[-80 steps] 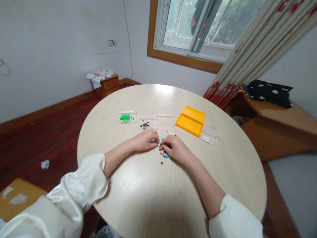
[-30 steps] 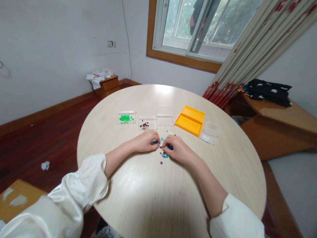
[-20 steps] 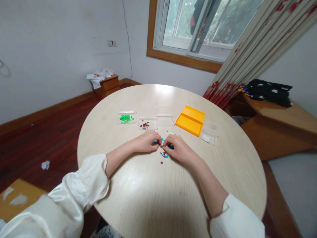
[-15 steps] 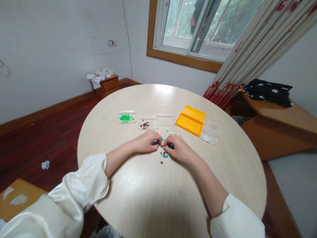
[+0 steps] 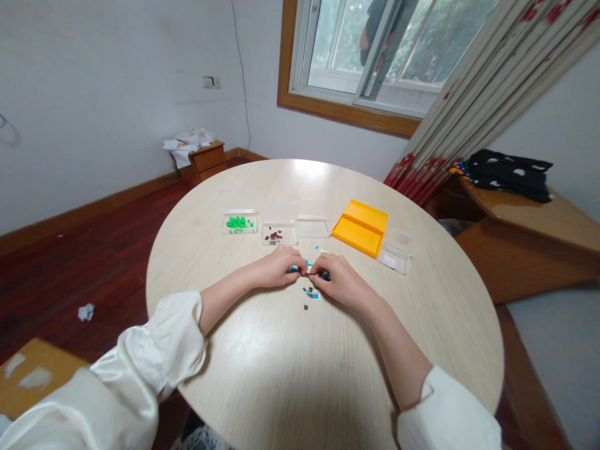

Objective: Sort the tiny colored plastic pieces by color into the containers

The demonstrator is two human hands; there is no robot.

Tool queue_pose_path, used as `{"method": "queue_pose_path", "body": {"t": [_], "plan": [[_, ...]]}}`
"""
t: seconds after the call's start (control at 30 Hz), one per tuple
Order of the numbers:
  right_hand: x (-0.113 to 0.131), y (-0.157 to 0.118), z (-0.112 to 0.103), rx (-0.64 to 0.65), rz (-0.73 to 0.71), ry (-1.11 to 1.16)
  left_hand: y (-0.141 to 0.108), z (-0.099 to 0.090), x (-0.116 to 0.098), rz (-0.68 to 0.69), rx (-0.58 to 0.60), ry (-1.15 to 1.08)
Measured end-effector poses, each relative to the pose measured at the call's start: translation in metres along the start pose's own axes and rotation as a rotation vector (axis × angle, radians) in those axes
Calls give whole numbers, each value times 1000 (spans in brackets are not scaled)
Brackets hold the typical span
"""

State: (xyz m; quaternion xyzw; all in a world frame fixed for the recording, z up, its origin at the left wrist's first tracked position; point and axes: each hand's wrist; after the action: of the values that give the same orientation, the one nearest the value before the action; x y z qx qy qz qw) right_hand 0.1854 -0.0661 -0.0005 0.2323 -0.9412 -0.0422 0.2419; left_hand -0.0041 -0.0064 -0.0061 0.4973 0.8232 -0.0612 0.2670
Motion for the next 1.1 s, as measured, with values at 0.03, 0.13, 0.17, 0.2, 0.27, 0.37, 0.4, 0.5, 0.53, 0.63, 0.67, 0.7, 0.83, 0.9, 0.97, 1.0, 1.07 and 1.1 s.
{"method": "queue_pose_path", "body": {"t": [0.03,0.13,0.17,0.2,0.27,0.37,0.4,0.5,0.53,0.63,0.67,0.7,0.83,0.9,0.97,1.0,1.07,1.1], "plan": [[0,0,0,2,6,-4,0,0,0,0,3,4],[2,0,-1,7,16,-11,0,1,1,4,11,19],[2,0,-1,7,19,-12,0,2,1,8,12,24],[3,0,-2,8,23,-14,0,2,1,12,14,30],[4,1,-2,9,30,-16,0,4,2,17,18,42],[4,1,-3,4,38,-14,1,6,3,15,21,58],[4,1,-3,-1,40,-12,1,7,4,15,21,62],[2,1,-4,-17,45,-9,1,8,5,14,21,62],[2,1,-4,-24,47,-8,2,8,5,12,19,61],[1,1,-5,-45,54,-8,2,8,4,0,10,59],[1,1,-5,-50,56,-10,2,8,4,-5,7,56],[1,2,-5,-55,56,-13,3,8,3,-8,5,51],[-1,2,-5,-85,51,-23,3,7,3,-14,-13,35],[-2,2,-5,-108,51,-25,3,5,5,-20,-45,31],[-4,1,-4,-137,59,-28,4,1,9,-48,-119,23],[-4,1,-3,-152,66,-28,4,-2,11,-77,-176,13],[-4,1,-2,-171,85,-25,4,-8,17,-169,-328,-25],[-3,1,-1,-172,98,-19,4,-11,19,-225,-410,-48]]}}
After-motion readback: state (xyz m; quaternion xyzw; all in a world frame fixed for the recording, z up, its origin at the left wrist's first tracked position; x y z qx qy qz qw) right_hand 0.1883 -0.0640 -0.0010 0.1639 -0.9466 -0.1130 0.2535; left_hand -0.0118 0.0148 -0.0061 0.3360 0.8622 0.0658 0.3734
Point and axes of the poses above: each hand's wrist, its own y-axis towards the middle knuckle, its own z-axis out of the palm, x = y × z, and after that the axes turned 3 degrees about -z, right-handed
